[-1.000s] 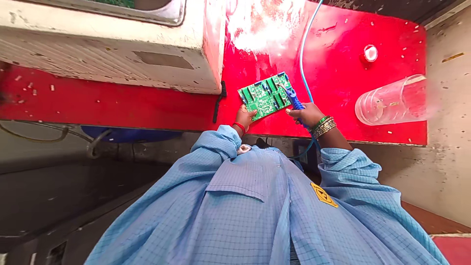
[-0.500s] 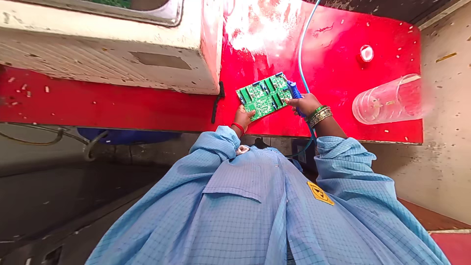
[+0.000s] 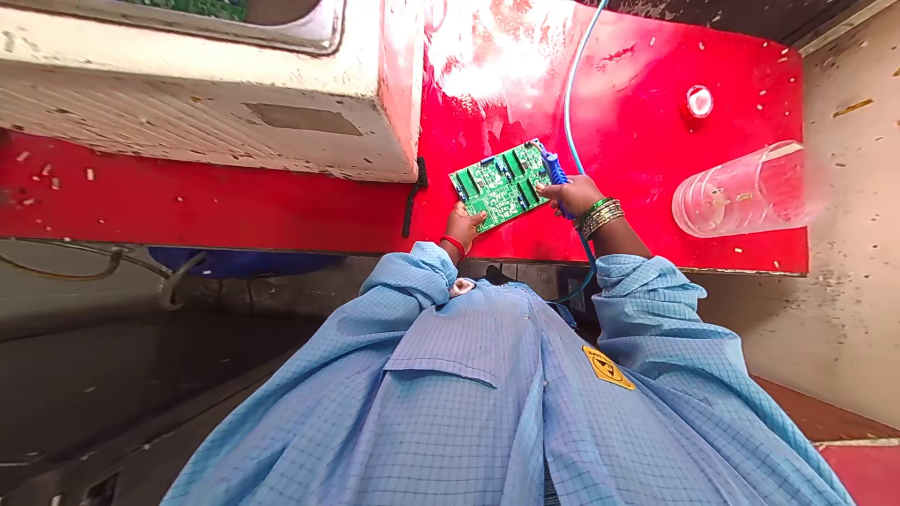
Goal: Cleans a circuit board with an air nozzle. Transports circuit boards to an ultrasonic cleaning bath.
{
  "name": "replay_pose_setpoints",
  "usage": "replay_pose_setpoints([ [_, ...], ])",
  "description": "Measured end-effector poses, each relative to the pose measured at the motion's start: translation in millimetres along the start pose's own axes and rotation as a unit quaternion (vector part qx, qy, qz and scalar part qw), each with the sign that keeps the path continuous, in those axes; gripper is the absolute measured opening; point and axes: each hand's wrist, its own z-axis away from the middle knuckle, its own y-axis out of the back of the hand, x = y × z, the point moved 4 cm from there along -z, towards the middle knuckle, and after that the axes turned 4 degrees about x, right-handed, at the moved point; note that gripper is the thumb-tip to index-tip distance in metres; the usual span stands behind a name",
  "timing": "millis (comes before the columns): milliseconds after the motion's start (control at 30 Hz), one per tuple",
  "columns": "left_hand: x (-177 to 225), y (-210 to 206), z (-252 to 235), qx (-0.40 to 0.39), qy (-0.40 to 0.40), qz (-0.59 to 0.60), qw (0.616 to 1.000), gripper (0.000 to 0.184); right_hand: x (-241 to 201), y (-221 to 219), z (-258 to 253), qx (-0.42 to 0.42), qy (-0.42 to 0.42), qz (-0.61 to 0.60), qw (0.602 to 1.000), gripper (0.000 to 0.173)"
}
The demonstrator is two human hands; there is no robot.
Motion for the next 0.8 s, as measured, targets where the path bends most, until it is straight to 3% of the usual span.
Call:
replay_pose_setpoints([
  [467, -0.9, 0.4, -0.7, 0.005, -0.001, -0.002, 1.0, 0.052, 3.5, 5.1, -1.9, 0.01, -0.009, -0.016, 1.0, 0.042],
  [800, -1.8, 0.0, -1.3, 0.001, -0.003, -0.004, 1.0, 0.053, 39.1, 25.7, 18.5, 0.018, -0.033, -0.022, 0.999, 0.043],
])
